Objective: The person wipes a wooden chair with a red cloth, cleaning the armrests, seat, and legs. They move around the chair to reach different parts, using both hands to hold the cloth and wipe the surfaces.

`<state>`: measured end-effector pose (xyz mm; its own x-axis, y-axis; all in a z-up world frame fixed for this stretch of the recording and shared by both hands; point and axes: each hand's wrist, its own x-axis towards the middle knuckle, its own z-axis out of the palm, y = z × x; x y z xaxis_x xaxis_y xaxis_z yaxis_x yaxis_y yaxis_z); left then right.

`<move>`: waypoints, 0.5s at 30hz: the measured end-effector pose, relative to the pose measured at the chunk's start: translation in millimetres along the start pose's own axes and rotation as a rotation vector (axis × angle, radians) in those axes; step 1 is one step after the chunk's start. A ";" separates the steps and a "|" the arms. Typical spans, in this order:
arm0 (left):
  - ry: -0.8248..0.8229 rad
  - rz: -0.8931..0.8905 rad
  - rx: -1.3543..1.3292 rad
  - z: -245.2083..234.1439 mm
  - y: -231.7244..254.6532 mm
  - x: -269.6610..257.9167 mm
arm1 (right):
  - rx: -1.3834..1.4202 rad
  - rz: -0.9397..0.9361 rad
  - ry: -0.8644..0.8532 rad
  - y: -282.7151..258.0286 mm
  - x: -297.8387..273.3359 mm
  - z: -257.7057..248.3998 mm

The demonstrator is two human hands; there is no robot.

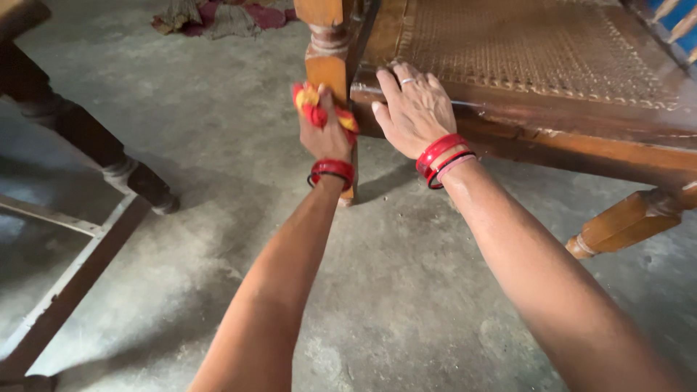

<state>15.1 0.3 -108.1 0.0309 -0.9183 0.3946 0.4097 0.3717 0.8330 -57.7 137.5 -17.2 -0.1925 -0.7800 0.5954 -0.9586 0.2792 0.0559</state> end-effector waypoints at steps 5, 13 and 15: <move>0.066 -0.458 -0.198 -20.2 -22.8 -31.7 | -0.058 -0.054 0.093 3.6 -2.9 8.3; 0.109 -0.050 -0.439 37.6 -27.5 17.6 | -0.053 -0.050 0.118 5.5 -6.2 15.0; 0.181 -0.092 -0.352 30.5 -45.6 15.4 | -0.010 -0.012 0.130 2.3 -9.3 17.9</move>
